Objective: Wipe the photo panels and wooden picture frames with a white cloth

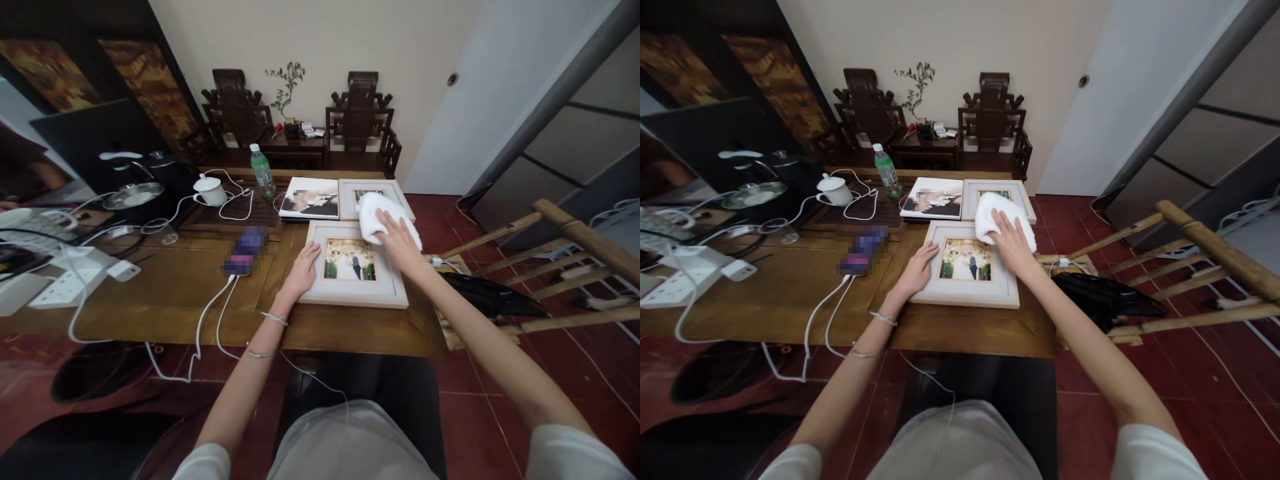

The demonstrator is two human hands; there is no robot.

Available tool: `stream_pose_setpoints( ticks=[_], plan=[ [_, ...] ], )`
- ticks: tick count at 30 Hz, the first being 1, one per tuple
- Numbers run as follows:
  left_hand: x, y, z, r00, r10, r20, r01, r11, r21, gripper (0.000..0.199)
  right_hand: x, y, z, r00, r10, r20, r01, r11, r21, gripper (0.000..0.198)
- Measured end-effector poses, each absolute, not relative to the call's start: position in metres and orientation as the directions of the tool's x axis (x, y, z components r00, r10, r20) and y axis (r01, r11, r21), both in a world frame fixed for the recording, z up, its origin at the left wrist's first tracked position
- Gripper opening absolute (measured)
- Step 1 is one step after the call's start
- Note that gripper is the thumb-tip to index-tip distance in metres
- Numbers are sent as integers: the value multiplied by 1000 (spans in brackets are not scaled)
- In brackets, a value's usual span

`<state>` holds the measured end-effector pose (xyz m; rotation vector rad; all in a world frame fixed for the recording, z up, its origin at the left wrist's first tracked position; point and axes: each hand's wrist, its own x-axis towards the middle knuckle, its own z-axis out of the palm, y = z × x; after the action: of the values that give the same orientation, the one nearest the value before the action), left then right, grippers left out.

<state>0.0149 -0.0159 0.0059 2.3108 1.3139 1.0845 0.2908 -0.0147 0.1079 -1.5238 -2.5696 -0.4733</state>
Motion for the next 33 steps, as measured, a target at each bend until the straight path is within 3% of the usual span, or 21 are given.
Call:
stream_pose_setpoints(
  ticks=[2,7,12,16,21,26,33],
  plan=[
    [15,-16,5,305,826,473,622,-549,558,50,287,3,109,-482,828,287,873,429,232,49],
    [15,-16,5,295,831,471,624,-541,564,50,273,10,97,-529,844,88,819,481,314,44],
    [16,-16,5,288,831,476,635,-538,555,50,270,-30,92,-544,839,3,797,515,316,45],
    [17,-16,4,284,827,485,628,-543,558,50,266,-80,107,-556,822,-121,790,568,231,43],
    [16,-17,4,294,810,507,622,-565,542,51,257,-129,136,-642,734,-222,750,661,16,42],
    [16,-18,4,293,806,514,626,-568,534,52,254,-126,124,-656,737,-160,752,657,-54,55],
    [14,-15,3,308,799,516,592,-586,554,52,265,-46,87,-557,830,37,830,555,58,61]
  ],
)
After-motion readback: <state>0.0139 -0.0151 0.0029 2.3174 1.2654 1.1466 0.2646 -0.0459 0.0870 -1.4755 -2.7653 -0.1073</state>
